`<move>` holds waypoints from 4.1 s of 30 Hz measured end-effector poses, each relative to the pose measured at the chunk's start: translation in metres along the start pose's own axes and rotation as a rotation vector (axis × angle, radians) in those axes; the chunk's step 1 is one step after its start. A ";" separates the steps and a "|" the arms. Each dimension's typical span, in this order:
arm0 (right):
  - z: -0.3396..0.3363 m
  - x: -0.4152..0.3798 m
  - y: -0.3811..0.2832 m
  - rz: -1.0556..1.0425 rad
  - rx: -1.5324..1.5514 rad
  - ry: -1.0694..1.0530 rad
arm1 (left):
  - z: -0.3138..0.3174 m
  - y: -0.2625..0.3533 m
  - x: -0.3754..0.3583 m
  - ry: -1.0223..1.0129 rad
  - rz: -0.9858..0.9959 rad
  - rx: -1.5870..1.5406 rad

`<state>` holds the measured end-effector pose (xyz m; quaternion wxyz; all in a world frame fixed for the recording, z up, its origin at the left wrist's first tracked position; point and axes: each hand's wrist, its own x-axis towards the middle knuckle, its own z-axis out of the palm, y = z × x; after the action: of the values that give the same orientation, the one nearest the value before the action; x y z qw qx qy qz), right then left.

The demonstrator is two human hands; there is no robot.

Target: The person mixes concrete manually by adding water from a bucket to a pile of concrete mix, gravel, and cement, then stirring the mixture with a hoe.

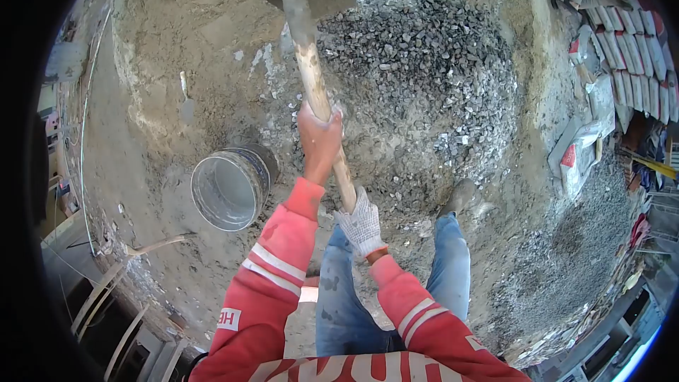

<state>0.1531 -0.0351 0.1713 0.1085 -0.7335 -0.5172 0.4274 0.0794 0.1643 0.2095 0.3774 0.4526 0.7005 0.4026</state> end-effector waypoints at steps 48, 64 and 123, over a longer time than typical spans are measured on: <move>-0.090 -0.114 0.136 0.335 0.079 -0.291 | 0.150 -0.103 -0.186 -0.246 -0.641 0.305; -0.122 0.073 0.210 0.618 0.229 -0.066 | 0.360 -0.107 -0.078 -0.451 -0.452 0.365; -0.093 0.024 0.194 0.597 0.192 -0.233 | 0.296 -0.162 -0.093 -0.481 -0.604 0.430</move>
<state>0.3537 -0.0739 0.0992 -0.0124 -0.7853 -0.2459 0.5680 0.3189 0.0996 -0.0376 0.5277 0.3765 0.7614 0.0023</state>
